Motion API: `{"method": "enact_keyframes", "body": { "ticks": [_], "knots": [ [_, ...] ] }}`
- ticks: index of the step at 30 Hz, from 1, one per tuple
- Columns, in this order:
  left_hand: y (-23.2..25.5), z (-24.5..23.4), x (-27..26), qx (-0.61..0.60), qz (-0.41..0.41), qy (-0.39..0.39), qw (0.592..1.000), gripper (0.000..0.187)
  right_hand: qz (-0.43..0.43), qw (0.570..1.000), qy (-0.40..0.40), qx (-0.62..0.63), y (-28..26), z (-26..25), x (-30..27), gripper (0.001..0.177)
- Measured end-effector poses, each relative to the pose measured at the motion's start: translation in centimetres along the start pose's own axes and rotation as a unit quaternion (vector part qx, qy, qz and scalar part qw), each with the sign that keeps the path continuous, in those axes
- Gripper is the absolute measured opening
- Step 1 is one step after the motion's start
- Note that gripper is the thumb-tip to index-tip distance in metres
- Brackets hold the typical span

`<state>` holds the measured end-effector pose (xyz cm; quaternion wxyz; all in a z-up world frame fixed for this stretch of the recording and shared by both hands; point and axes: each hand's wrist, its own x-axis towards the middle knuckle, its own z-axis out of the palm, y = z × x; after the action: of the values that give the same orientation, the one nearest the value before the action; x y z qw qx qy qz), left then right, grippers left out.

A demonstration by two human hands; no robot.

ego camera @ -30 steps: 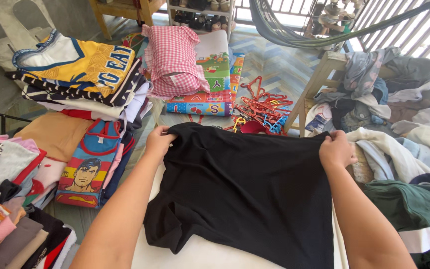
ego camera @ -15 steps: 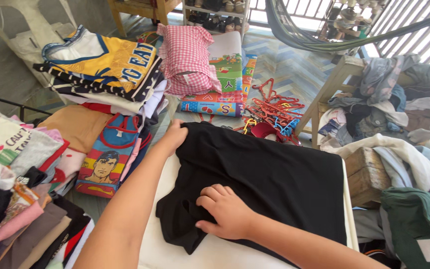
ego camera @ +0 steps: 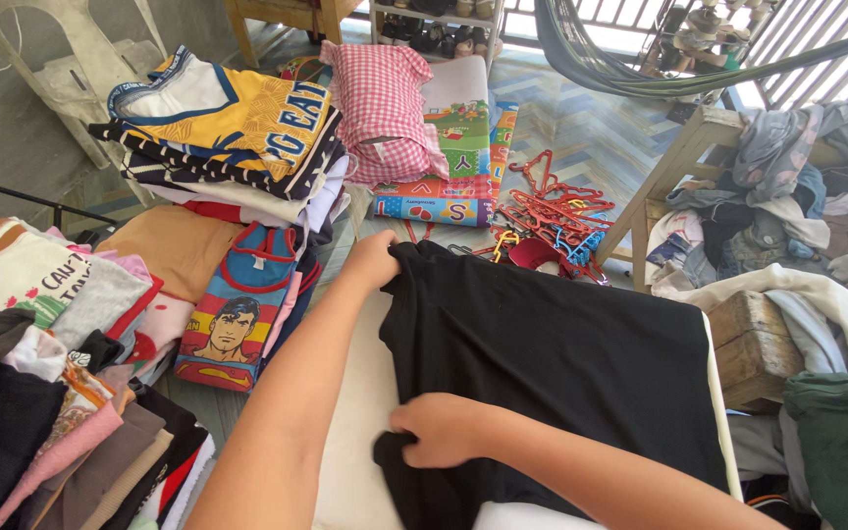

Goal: The person picks up clothing items from a pile and folds them on a white surface, including socks, underwear, and a shirt.

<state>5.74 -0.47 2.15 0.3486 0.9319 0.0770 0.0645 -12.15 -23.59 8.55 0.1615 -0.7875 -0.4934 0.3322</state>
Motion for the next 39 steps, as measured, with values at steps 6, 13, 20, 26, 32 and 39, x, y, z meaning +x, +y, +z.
{"method": "enact_keyframes", "body": {
  "ticks": [6,13,20,26,32,39],
  "knots": [
    [-2.3,-0.1,-1.2,-0.060,-0.017,-0.026,0.998,0.048,0.015,0.989,-0.030,0.142,-0.5,-2.2,-3.0,0.027],
    [-1.7,1.6,-1.9,-0.060,-0.003,-0.057,0.997,0.062,0.127,0.919,0.335,0.167,4.5,-5.2,4.6,0.029],
    [-0.8,-2.2,-1.7,-0.077,0.042,-0.140,0.986,0.054,0.150,0.800,0.236,0.531,11.0,-4.2,8.1,0.017],
    [-1.1,-4.9,-0.4,-0.101,0.036,-0.292,0.950,0.055,0.066,0.726,0.174,0.662,12.3,-4.3,5.7,0.021],
    [-1.1,-5.8,0.9,-0.099,-0.038,-0.355,0.929,0.053,0.049,0.711,0.176,0.679,11.6,-4.6,4.9,0.014],
    [-2.2,-5.8,2.7,-0.174,-0.034,-0.295,0.939,0.028,0.032,0.705,0.188,0.683,11.9,-3.9,5.6,0.012]
  ]
}}
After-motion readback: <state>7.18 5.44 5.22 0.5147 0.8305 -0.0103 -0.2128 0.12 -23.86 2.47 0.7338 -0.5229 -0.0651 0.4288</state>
